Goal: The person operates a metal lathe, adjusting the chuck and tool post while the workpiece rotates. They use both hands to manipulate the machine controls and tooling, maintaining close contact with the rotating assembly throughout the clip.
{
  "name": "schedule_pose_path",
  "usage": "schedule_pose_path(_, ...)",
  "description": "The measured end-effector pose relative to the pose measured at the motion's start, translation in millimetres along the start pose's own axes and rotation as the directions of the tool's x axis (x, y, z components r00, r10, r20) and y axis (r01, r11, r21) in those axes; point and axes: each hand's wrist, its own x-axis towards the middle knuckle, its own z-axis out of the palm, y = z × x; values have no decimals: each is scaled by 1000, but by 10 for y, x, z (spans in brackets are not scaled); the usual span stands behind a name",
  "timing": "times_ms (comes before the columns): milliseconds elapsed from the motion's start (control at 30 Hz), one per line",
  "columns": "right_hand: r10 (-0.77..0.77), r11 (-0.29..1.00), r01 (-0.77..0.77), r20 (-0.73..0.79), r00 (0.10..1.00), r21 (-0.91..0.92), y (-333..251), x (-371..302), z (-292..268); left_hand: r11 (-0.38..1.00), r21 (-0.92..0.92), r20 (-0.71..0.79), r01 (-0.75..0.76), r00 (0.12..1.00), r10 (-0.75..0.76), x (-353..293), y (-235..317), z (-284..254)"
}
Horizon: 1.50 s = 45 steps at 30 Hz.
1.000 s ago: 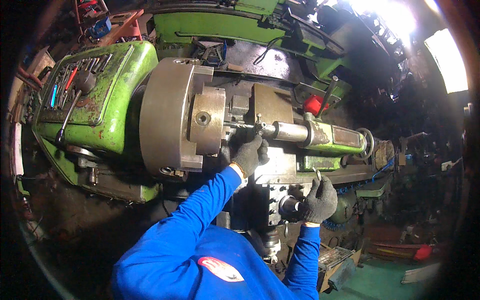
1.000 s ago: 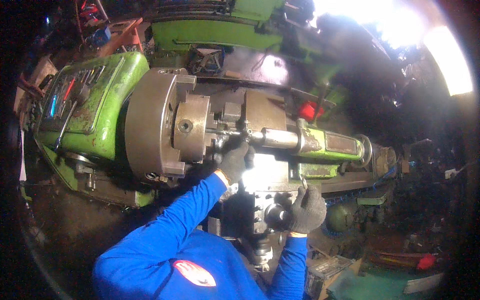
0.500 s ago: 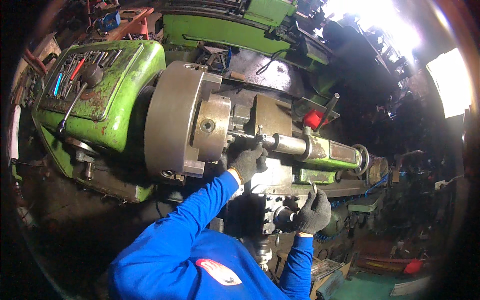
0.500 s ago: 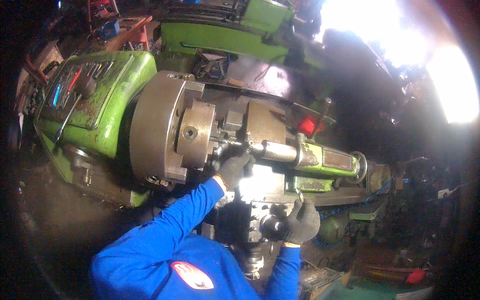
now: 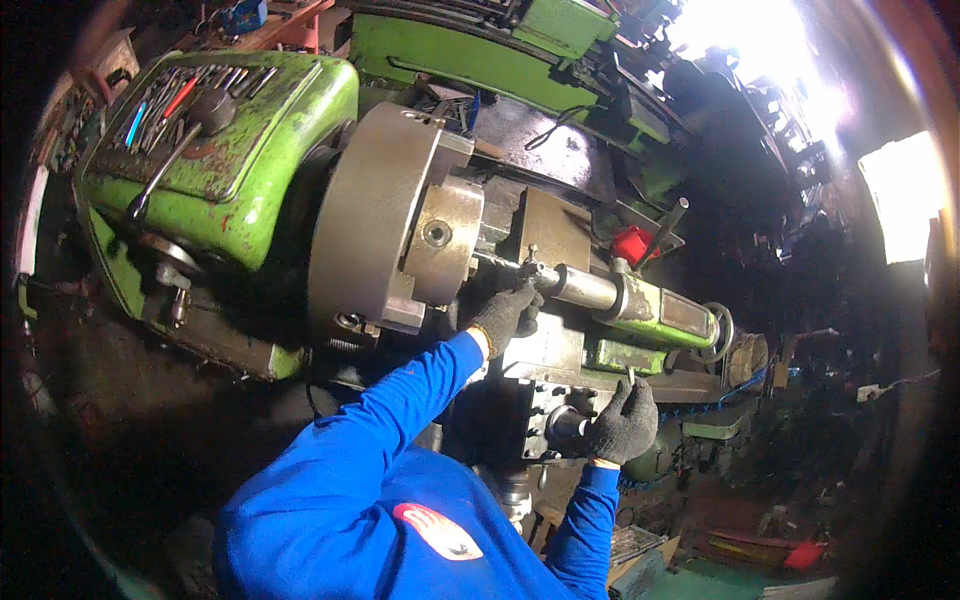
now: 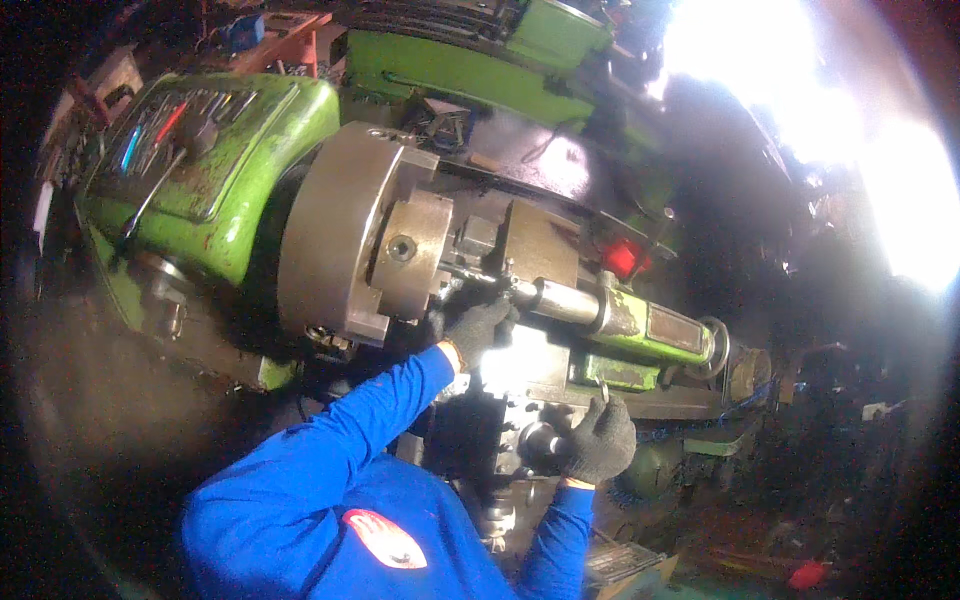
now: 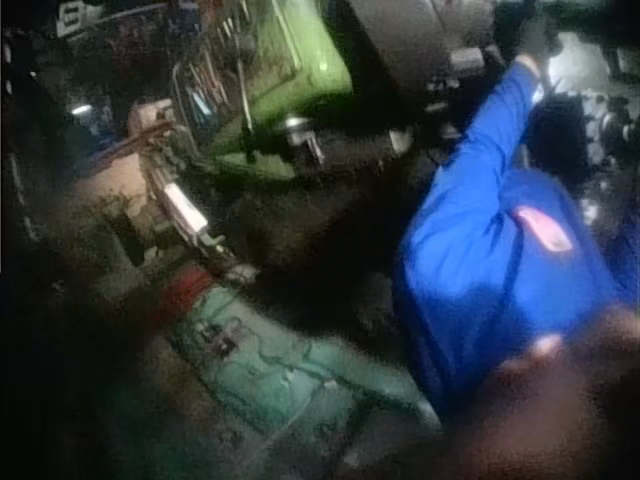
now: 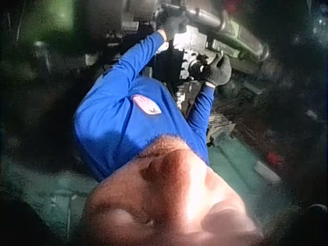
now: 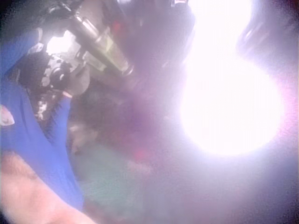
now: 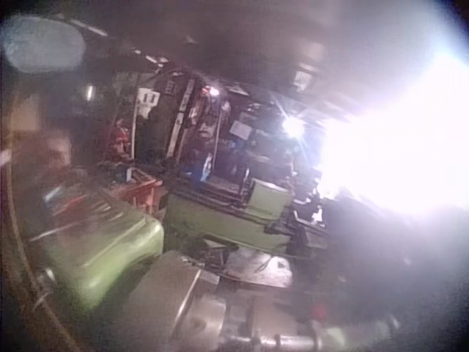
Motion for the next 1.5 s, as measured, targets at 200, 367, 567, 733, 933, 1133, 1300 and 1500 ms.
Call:
schedule_pose_path(200, 12, 1000, -12, 35, 999, 17, -51, 22, -10, 992, -112, -115, 62, 990, -75, -103, -14, -25)
schedule_pose_path(367, 48, 997, -46, 37, 998, -57, 18, -24, 31, 919, -386, -87, 81, 989, -124, 73, -245, -277)
schedule_pose_path(567, 30, 1000, -30, -17, 999, -4, -60, -7, 14, 784, -608, 77, 123, 992, -96, 659, -215, -391)
schedule_pose_path(733, 70, 998, -70, 32, 997, 1, -68, -17, -32, 732, -670, 84, 122, 992, -89, 706, -288, -353)
schedule_pose_path(933, 51, 998, -49, 26, 998, -42, 16, -16, 35, 992, 26, 14, -121, 993, 121, 690, -257, -304)
schedule_pose_path(1133, -22, 993, 21, 9, 1000, 113, -51, 96, 43, 869, -486, -98, -98, 994, 57, 420, -248, -441)
schedule_pose_path(1300, 433, 411, -353, 160, 887, 841, -175, -24, -498, 854, 493, -21, -166, 979, 203, -1260, 130, 111)
schedule_pose_path(1500, -33, 225, -582, 603, 797, 782, -800, -518, -534, 31, 870, 450, -492, 819, 356, -2540, 1486, 709)
